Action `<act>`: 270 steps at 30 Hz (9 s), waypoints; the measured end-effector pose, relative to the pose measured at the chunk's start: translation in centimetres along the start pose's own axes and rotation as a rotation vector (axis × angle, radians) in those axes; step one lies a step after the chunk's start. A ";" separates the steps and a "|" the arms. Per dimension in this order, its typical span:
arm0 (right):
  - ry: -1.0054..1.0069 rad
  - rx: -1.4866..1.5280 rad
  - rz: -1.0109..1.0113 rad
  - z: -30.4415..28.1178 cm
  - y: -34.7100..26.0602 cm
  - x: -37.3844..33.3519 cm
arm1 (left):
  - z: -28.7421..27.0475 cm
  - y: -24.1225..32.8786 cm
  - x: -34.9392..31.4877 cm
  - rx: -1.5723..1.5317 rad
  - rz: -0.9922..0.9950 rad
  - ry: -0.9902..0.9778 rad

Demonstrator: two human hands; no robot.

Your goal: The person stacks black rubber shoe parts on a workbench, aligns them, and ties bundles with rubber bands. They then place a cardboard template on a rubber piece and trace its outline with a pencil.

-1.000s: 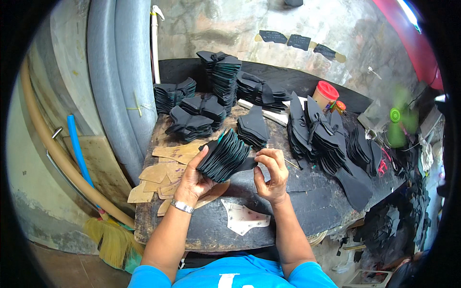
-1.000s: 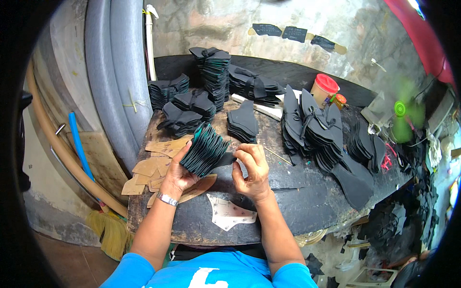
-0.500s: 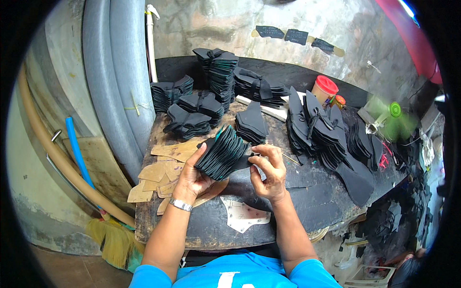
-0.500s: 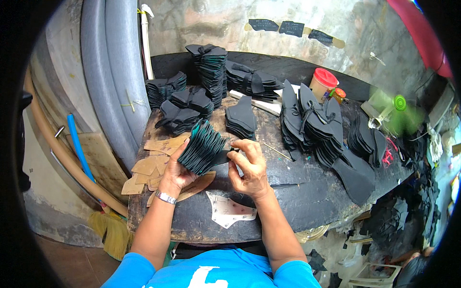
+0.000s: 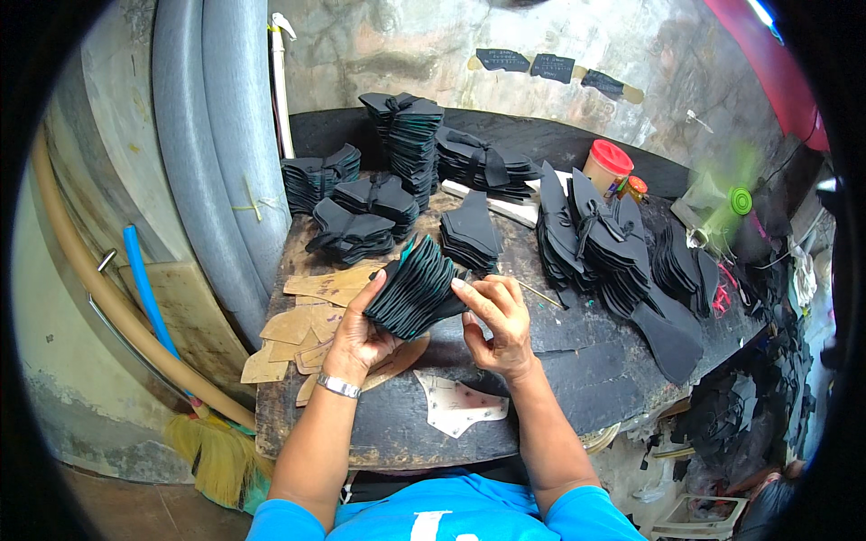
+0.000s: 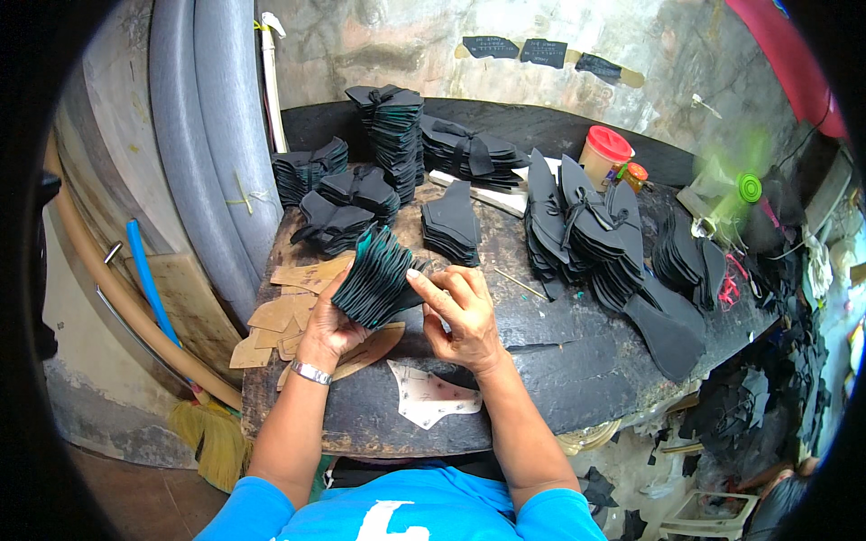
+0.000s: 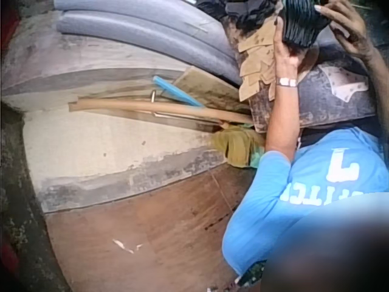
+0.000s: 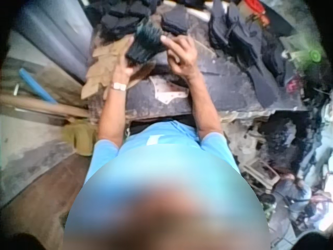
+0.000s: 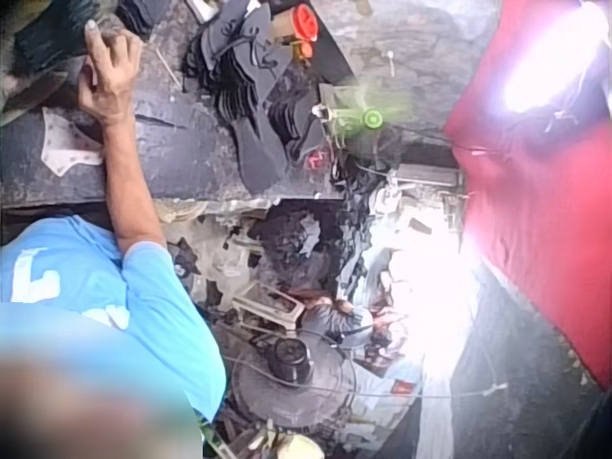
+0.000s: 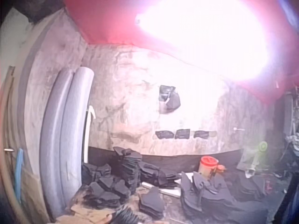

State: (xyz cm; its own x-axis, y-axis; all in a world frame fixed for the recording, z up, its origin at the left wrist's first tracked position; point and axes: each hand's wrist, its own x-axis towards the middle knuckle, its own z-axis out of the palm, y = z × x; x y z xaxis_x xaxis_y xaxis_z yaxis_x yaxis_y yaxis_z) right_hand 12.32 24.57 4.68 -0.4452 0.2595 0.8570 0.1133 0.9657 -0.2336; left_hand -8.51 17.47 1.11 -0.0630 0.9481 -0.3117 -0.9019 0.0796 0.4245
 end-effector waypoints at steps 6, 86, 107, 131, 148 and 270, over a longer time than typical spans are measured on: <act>-0.006 -0.005 0.009 0.1 -0.1 -0.1 | 0.2 0.0 -0.2 0.006 0.014 -0.020; 0.090 0.310 0.647 1.2 0.8 -0.8 | 1.1 -0.5 -0.5 0.288 0.215 0.019; 0.275 0.889 1.073 -4.6 8.5 1.3 | 1.6 -2.1 0.4 0.562 0.340 -0.107; 0.196 0.405 1.353 1.2 19.0 0.7 | 7.3 -0.9 19.1 0.744 0.306 0.116; -0.267 0.196 1.493 -0.4 21.2 2.0 | 7.4 -2.0 11.8 1.569 0.620 0.321; -0.015 -0.212 0.687 5.7 11.7 5.2 | -2.3 -7.1 -9.1 -0.041 0.676 0.227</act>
State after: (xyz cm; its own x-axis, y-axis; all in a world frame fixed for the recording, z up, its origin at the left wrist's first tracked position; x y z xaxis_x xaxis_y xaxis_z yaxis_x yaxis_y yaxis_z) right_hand 6.27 37.18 3.76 -0.2230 0.8104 0.5417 0.5415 0.5651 -0.6225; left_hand -2.49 7.60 -1.09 -0.6973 0.6980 -0.1634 -0.6494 -0.5185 0.5563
